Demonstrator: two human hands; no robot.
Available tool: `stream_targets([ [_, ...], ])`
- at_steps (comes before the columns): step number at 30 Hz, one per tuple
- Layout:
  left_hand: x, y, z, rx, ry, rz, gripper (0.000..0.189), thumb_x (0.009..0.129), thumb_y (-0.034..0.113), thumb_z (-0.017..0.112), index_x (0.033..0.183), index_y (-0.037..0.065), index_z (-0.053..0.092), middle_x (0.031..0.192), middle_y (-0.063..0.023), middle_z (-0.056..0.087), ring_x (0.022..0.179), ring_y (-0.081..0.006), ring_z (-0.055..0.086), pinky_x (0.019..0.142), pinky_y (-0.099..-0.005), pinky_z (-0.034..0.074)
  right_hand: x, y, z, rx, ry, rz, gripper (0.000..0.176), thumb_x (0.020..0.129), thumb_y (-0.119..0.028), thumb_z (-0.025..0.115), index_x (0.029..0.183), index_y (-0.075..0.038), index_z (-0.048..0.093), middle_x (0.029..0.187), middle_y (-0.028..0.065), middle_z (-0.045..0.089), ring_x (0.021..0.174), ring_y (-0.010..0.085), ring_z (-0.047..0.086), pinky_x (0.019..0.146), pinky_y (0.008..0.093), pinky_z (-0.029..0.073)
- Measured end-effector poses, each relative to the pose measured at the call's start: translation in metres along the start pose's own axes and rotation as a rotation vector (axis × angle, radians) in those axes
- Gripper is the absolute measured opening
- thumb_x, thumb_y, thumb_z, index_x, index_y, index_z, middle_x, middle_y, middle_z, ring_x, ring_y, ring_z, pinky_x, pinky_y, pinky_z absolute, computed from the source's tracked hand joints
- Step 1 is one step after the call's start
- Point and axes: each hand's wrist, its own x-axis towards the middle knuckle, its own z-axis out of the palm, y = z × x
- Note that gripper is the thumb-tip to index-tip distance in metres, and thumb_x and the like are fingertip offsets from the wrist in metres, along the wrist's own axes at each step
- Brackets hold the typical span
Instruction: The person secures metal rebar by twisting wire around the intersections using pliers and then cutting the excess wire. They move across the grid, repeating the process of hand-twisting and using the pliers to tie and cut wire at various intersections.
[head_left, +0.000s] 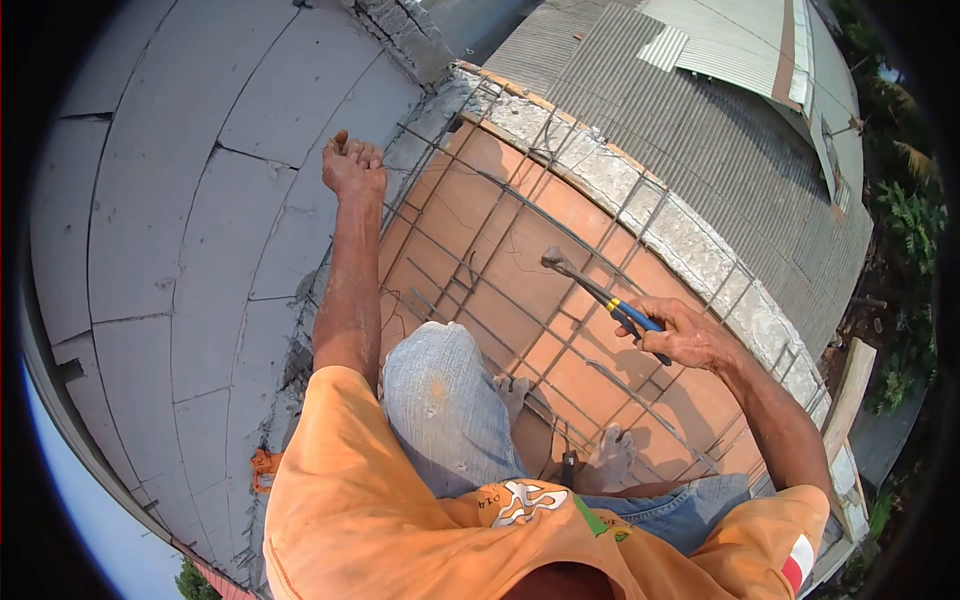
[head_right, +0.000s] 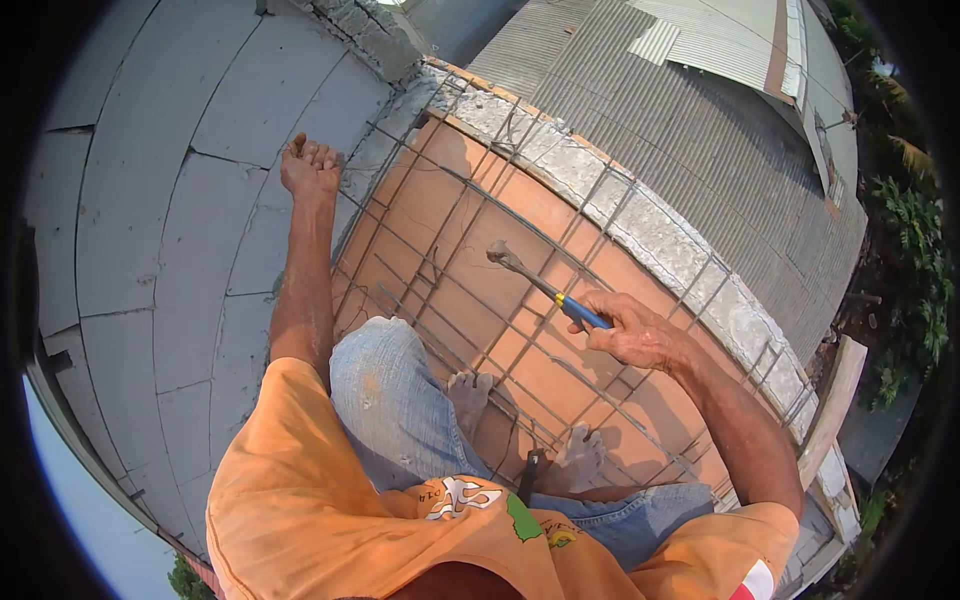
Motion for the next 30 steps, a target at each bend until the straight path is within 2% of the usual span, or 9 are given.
stream_targets([
  [7, -0.009, 0.001, 0.010, 0.058, -0.123, -0.092, 0.029, 0.099, 0.024, 0.029, 0.091, 0.005, 0.050, 0.052, 0.0024, 0.026, 0.040, -0.0106, 0.022, 0.037, -0.0268, 0.023, -0.077, 0.083, -0.005, 0.049, 0.193, 0.128, 0.044, 0.066, -0.017, 0.058, 0.108, -0.002, 0.061, 0.092, 0.0042, 0.061, 0.080, 0.0143, 0.052, 0.072, 0.0294, 0.044],
  [9, -0.019, -0.011, 0.019, 0.072, -0.173, -0.124, 0.028, 0.099, 0.023, 0.030, 0.092, 0.005, 0.050, 0.052, 0.0024, 0.026, 0.040, -0.0106, 0.023, 0.037, -0.0267, 0.023, -0.090, 0.101, 0.005, 0.075, 0.298, 0.108, 0.032, 0.069, -0.013, 0.057, 0.099, -0.002, 0.063, 0.090, 0.0065, 0.060, 0.082, 0.0188, 0.054, 0.073, 0.0327, 0.043],
  [14, -0.060, -0.041, 0.063, 0.184, -0.235, -0.207, 0.025, 0.099, 0.022, 0.034, 0.093, 0.004, 0.051, 0.053, 0.0026, 0.026, 0.042, -0.0104, 0.023, 0.038, -0.0272, 0.022, -0.103, 0.099, 0.024, 0.151, 0.334, 0.071, 0.031, 0.068, -0.014, 0.059, 0.094, 0.002, 0.059, 0.121, 0.0134, 0.058, 0.106, 0.0274, 0.056, 0.093, 0.0401, 0.044],
  [17, -0.083, -0.051, 0.098, 0.223, -0.275, -0.166, 0.024, 0.099, 0.022, 0.035, 0.095, 0.004, 0.051, 0.053, 0.0023, 0.026, 0.043, -0.0102, 0.022, 0.038, -0.0273, 0.022, -0.094, 0.128, 0.034, 0.026, 0.334, -0.128, 0.034, 0.067, -0.015, 0.060, 0.095, 0.003, 0.056, 0.128, 0.0149, 0.053, 0.111, 0.0300, 0.054, 0.094, 0.0418, 0.043],
  [18, -0.087, -0.050, 0.109, 0.220, -0.297, -0.138, 0.024, 0.099, 0.022, 0.035, 0.095, 0.004, 0.051, 0.053, 0.0022, 0.027, 0.043, -0.0102, 0.022, 0.039, -0.0272, 0.022, -0.094, 0.131, 0.034, 0.049, 0.246, -0.088, 0.032, 0.067, -0.017, 0.061, 0.091, 0.003, 0.054, 0.132, 0.0156, 0.049, 0.117, 0.0314, 0.050, 0.097, 0.0436, 0.042],
  [23, -0.102, -0.059, 0.144, 0.284, -0.466, -0.085, 0.025, 0.101, 0.021, 0.035, 0.098, 0.003, 0.052, 0.054, 0.0020, 0.027, 0.044, -0.0098, 0.022, 0.040, -0.0267, 0.023, -0.096, 0.155, 0.056, 0.137, 0.295, -0.105, 0.025, 0.067, -0.016, 0.063, 0.081, 0.001, 0.052, 0.134, 0.0156, 0.048, 0.115, 0.0326, 0.051, 0.096, 0.0445, 0.042],
  [24, -0.116, -0.061, 0.148, 0.360, -0.505, -0.076, 0.026, 0.101, 0.021, 0.035, 0.099, 0.003, 0.053, 0.054, 0.0022, 0.027, 0.044, -0.0092, 0.021, 0.040, -0.0264, 0.023, -0.097, 0.157, 0.062, 0.224, 0.312, -0.105, 0.023, 0.068, -0.015, 0.063, 0.077, 0.001, 0.050, 0.134, 0.0160, 0.047, 0.115, 0.0329, 0.051, 0.096, 0.0450, 0.043],
  [28, -0.162, -0.084, 0.146, 0.548, -0.787, -0.074, 0.037, 0.104, 0.034, 0.037, 0.105, 0.001, 0.055, 0.054, 0.0032, 0.028, 0.045, -0.0064, 0.021, 0.039, -0.0237, 0.020, -0.106, 0.159, 0.077, 0.398, 0.404, -0.099, 0.026, 0.070, -0.012, 0.061, 0.089, 0.006, 0.058, 0.134, 0.0197, 0.047, 0.112, 0.0322, 0.054, 0.093, 0.0448, 0.046],
  [30, -0.194, -0.094, 0.144, 0.761, -0.938, -0.028, 0.051, 0.103, 0.047, 0.036, 0.111, 0.001, 0.056, 0.056, 0.0042, 0.028, 0.045, -0.0049, 0.022, 0.039, -0.0227, 0.018, -0.106, 0.169, 0.092, 0.420, 0.532, -0.280, 0.032, 0.070, -0.012, 0.062, 0.096, 0.008, 0.060, 0.133, 0.0205, 0.048, 0.108, 0.0329, 0.056, 0.090, 0.0432, 0.049],
])
